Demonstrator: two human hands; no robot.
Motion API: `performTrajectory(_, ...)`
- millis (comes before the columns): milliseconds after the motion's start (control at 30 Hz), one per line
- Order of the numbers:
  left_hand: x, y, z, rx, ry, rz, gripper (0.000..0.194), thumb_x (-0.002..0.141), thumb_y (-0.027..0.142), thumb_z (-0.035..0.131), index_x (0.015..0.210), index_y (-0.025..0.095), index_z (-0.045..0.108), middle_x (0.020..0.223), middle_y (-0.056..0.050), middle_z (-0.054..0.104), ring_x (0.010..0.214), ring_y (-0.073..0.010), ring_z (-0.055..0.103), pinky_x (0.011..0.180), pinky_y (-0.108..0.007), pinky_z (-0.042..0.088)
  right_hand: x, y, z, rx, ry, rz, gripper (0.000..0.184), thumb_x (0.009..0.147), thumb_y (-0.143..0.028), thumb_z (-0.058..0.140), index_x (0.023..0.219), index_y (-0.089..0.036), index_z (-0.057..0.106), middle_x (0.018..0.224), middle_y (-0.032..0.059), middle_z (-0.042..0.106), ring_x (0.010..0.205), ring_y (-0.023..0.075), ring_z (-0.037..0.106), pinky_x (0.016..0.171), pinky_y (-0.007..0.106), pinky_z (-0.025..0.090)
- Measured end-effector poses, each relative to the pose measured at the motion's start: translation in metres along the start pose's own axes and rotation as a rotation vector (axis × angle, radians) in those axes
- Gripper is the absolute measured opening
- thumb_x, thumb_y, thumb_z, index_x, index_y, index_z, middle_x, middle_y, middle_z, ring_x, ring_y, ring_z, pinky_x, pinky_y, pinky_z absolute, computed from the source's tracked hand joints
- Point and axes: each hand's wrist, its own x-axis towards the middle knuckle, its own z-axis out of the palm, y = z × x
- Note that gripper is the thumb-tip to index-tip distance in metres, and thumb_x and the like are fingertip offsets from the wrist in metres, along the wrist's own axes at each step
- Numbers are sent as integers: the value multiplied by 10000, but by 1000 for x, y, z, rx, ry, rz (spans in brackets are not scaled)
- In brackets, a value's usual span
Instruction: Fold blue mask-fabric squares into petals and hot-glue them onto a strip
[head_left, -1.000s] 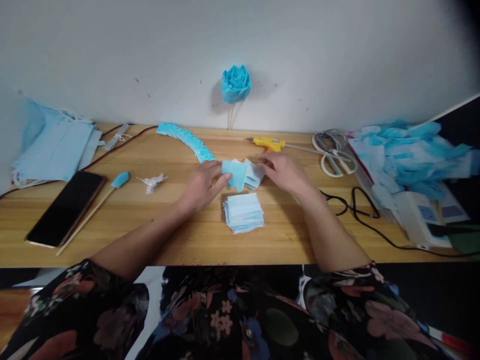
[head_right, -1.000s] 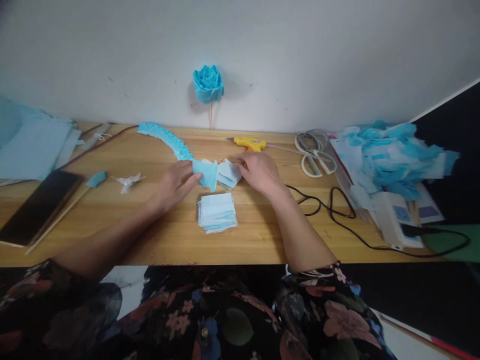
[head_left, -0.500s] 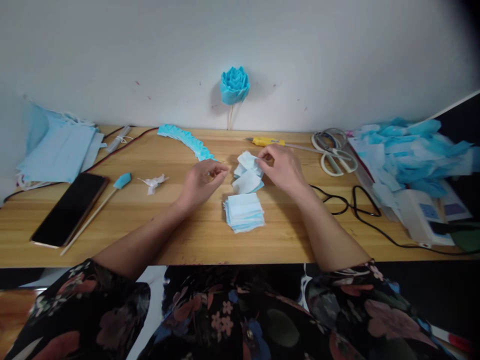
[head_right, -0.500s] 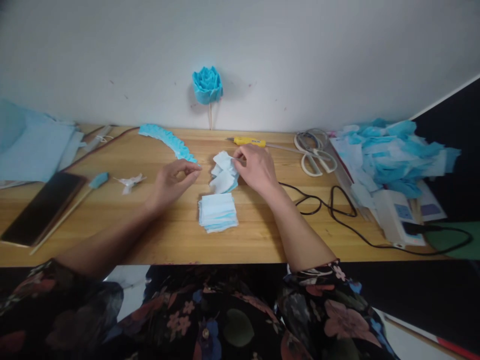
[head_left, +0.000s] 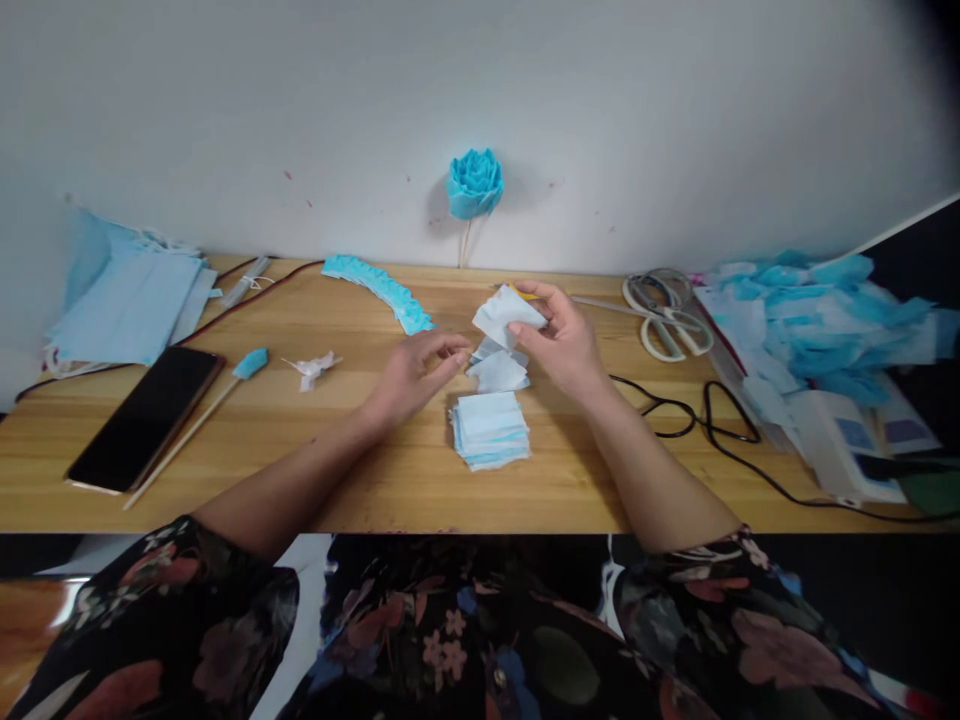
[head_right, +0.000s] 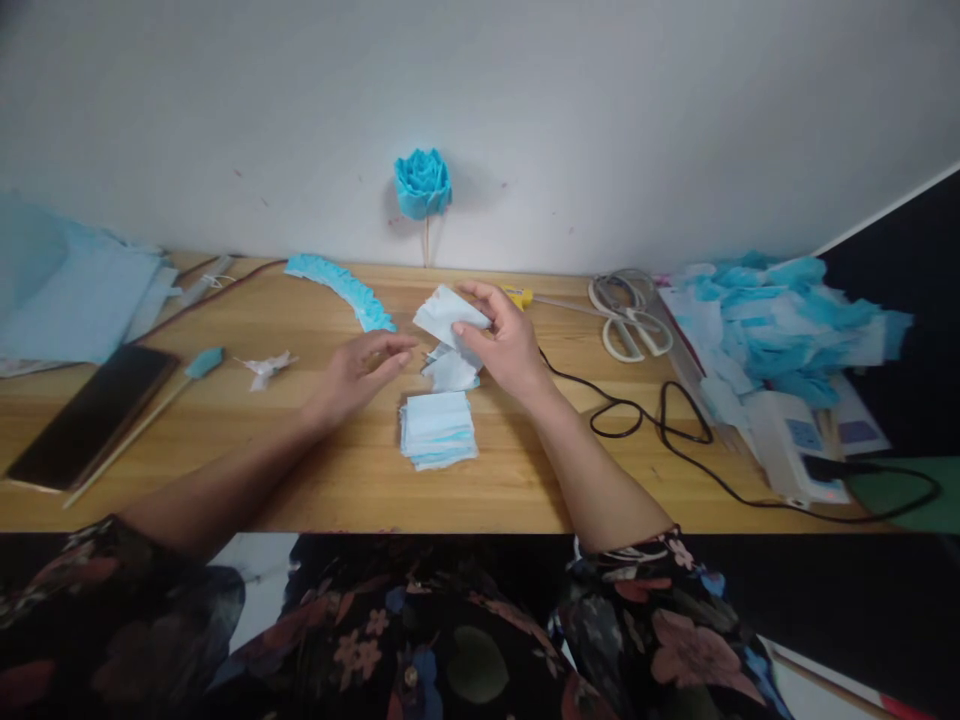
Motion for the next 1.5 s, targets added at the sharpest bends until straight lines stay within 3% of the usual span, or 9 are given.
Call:
performTrajectory(167,0,1,0,-91,-32,-25,230,936,407,638,905,204,742,889,-43,754,850,-182,665,806,-307,504,-9,-17,6,-277,17,-174,167,867,-269,656,1028,-240,691,1058,45,784,1001,236,727,944,410,565)
performTrajectory(433,1,-6,6,-156,156,35,459,757,433,837,1114,214,649,1071,-75,718,978,-199,646,901,-338,493,-20,-25,13,-383,-33,-265,227,923,-295,620,1131,-292,712,1121,48,782,1040,267,730,961,476,580)
performTrajectory(533,2,-7,6,-138,132,35,230,801,392,779,869,210,655,908,-38,696,911,-194,629,885,-342,488,-20,-22,15,-355,-116,-234,367,919,-292,631,1283,-326,666,1221,45,755,1102,274,715,997,496,577)
performTrajectory(667,5,-11,3,-304,211,-106,243,799,419,759,793,212,634,805,-4,657,825,-172,605,827,-322,484,-13,-15,9,-245,-143,-109,634,916,-267,617,1527,-348,472,1360,60,699,1009,241,723,930,464,612)
performTrajectory(833,9,-12,0,-493,259,-175,249,774,405,793,853,206,666,842,2,700,811,-154,620,811,-306,497,-8,-16,-2,-230,-161,-76,519,952,-359,600,1463,-281,551,1107,63,781,904,224,724,869,432,605)
performTrajectory(967,9,-11,1,-503,243,-188,277,754,422,822,860,209,680,867,-3,734,839,-166,640,834,-321,519,-11,-19,1,-224,-248,-106,615,943,-481,626,1509,-278,500,1151,79,769,1004,249,717,908,441,587)
performTrajectory(1200,10,-17,-4,-548,280,-220,286,770,434,809,875,205,674,836,1,698,794,-147,643,782,-310,521,-6,0,3,-417,-192,-81,485,889,-244,603,1372,-284,636,1022,44,778,955,255,727,915,473,585)
performTrajectory(1333,12,-26,-5,-620,313,-280,299,755,428,825,887,203,678,825,6,691,710,-113,614,724,-282,518,0,4,-12,-510,-169,-42,443,939,-327,582,1371,-258,650,1156,99,780,1076,318,725,960,538,572)
performTrajectory(1500,11,-23,0,-635,267,-259,325,724,433,855,894,201,703,852,6,712,743,-112,621,738,-265,520,-1,-10,-12,-494,-14,-190,542,1003,-507,514,1503,-296,533,1510,114,605,1408,362,542,1188,622,401)
